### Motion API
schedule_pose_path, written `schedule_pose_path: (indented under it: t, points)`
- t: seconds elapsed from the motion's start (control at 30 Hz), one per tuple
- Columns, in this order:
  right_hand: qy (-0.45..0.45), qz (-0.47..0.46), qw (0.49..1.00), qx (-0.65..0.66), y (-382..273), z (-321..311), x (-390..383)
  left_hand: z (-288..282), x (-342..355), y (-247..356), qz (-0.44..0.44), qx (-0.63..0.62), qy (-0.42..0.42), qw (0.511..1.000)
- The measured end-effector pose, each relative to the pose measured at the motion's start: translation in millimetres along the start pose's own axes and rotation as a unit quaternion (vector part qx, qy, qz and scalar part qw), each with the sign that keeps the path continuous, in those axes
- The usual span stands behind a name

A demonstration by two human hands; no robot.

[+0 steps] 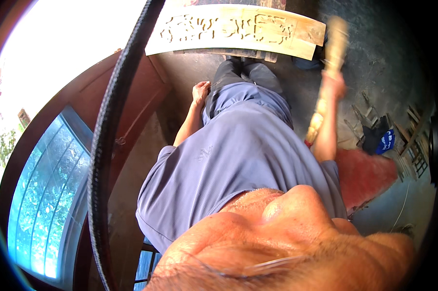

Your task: The person carves a decorative design into a wooden panel using various chisels and a mallet. They sweep wood dust off the workpiece with a small broom and later clean the carvings with a blue brush.

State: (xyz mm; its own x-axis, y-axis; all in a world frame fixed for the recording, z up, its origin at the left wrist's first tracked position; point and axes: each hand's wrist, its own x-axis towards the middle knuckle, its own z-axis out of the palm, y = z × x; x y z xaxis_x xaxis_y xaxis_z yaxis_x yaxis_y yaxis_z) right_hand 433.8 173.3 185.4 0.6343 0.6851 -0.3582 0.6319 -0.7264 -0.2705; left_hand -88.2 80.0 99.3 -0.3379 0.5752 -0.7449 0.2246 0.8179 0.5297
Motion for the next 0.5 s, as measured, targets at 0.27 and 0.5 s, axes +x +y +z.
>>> schedule_pose_path:
  t: [0.27,0.5]
  points:
    - [-0.244,-0.689,0.679,-0.066,-202,163,-152,-26,61,-61,0.347,0.274,0.044,0.896]
    - [-0.285,-0.582,0.75,-0.131,-179,160,-82,-4,32,-97,-0.026,0.044,0.038,0.998]
